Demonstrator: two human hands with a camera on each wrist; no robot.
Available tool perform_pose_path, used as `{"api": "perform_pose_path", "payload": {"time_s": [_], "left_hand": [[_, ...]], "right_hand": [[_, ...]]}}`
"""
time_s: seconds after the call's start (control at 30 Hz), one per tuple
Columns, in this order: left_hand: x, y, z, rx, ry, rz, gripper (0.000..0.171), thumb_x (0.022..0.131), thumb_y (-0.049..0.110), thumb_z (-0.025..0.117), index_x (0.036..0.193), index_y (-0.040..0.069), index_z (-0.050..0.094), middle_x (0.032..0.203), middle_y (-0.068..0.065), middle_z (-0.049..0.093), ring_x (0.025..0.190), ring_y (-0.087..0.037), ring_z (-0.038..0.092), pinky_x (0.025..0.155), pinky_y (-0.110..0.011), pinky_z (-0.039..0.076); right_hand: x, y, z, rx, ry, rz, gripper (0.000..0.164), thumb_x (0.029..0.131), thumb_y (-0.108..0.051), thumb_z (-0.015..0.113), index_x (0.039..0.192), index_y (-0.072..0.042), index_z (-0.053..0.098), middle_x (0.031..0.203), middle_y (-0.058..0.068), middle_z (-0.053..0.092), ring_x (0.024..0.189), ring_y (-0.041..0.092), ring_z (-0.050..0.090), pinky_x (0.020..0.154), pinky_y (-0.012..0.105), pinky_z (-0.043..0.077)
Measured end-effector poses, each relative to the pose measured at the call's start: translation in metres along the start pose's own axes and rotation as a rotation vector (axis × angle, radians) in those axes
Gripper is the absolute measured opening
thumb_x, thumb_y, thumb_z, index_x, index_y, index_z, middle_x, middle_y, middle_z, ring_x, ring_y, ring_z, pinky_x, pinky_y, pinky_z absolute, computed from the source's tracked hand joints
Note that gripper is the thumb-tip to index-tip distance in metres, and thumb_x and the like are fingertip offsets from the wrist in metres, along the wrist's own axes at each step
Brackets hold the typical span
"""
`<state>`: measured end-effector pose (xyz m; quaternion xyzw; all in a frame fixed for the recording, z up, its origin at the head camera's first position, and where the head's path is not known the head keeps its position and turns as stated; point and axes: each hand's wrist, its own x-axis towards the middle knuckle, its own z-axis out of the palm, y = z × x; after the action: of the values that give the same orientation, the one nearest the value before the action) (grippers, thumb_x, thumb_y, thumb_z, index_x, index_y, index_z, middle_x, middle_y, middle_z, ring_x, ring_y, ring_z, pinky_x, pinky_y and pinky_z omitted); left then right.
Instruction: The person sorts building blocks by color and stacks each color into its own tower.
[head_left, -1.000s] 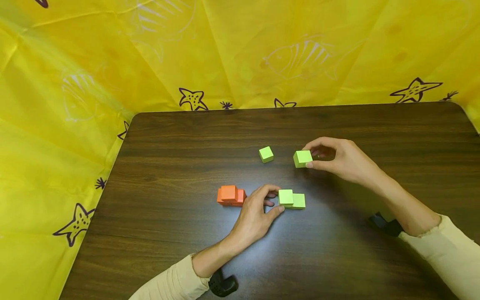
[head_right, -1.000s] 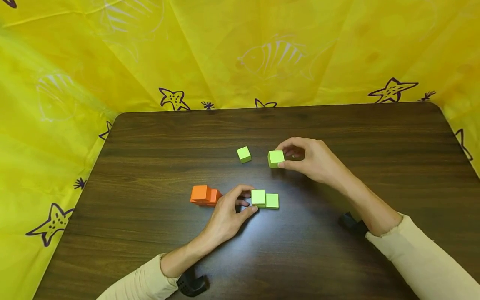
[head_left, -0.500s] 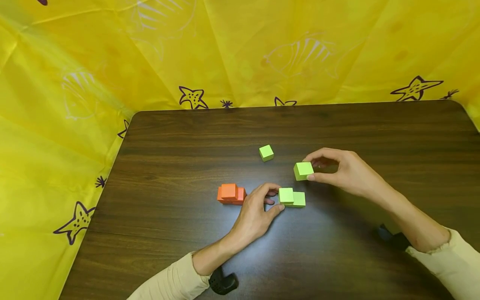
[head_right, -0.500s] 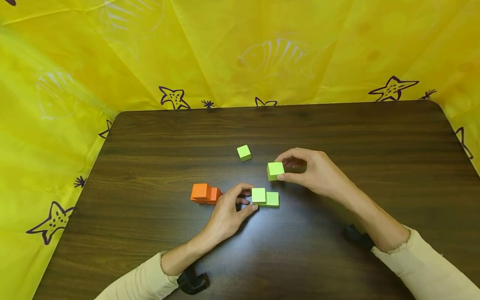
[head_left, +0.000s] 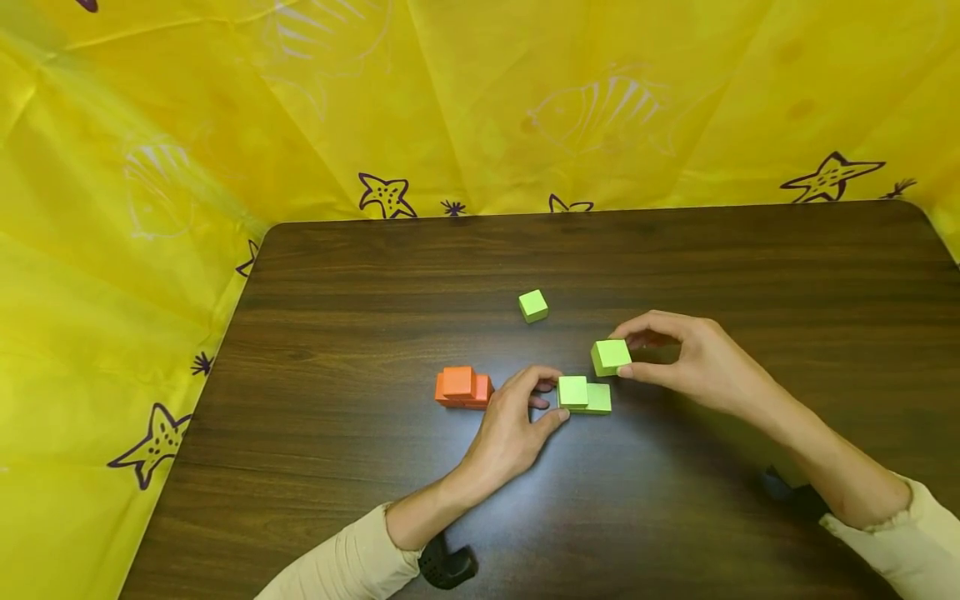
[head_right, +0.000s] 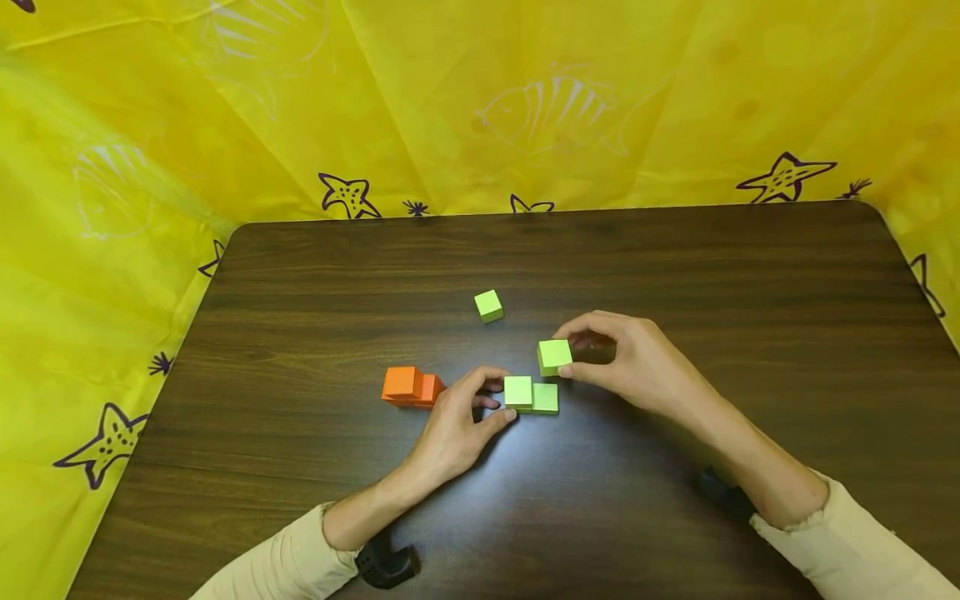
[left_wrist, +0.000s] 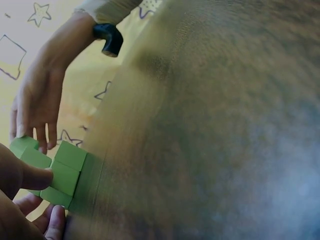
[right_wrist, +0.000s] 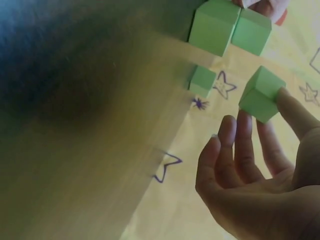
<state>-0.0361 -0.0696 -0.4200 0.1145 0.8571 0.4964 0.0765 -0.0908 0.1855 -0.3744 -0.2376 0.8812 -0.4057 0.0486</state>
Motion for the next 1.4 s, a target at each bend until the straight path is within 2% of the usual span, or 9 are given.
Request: {"api": "perform_pose_path", "payload": {"time_s": [0.33,0.6,1.4], "left_hand": [[0.0,0.0,0.001,-0.003,-0.003,-0.006,0.038,0.086,0.008,0.078,0.121,0.014,0.063,0.114,-0.004,0.064,0.093,-0.015,0.065,0.087,-0.027,0.052],[0.0,0.0,0.0,-0.01,-0.002,0.004,0.039,0.086,0.006,0.078,0.121,0.014,0.063,0.114,-0.004,0.064,0.095,-0.016,0.066,0.087,-0.026,0.053],[0.0,-0.001,0.001,-0.011,-0.006,0.011,0.039,0.086,0.007,0.077,0.122,0.014,0.064,0.114,-0.003,0.064,0.097,-0.016,0.065,0.087,-0.025,0.053]], "right_hand": [[-0.012,-0.001,0.012,0.031,-0.018,-0.003,0.036,0.079,-0.014,0.086,0.11,-0.022,0.07,0.104,-0.011,0.069,0.09,0.013,0.068,0.078,0.027,0.055],[-0.017,-0.004,0.021,0.054,-0.007,0.009,0.035,0.077,-0.011,0.086,0.108,-0.019,0.07,0.096,-0.01,0.068,0.08,0.009,0.064,0.071,0.027,0.056],[-0.022,-0.005,0.032,0.032,-0.004,0.005,0.04,0.073,-0.009,0.089,0.104,-0.022,0.068,0.093,-0.014,0.066,0.081,0.01,0.065,0.071,0.028,0.056]]}}
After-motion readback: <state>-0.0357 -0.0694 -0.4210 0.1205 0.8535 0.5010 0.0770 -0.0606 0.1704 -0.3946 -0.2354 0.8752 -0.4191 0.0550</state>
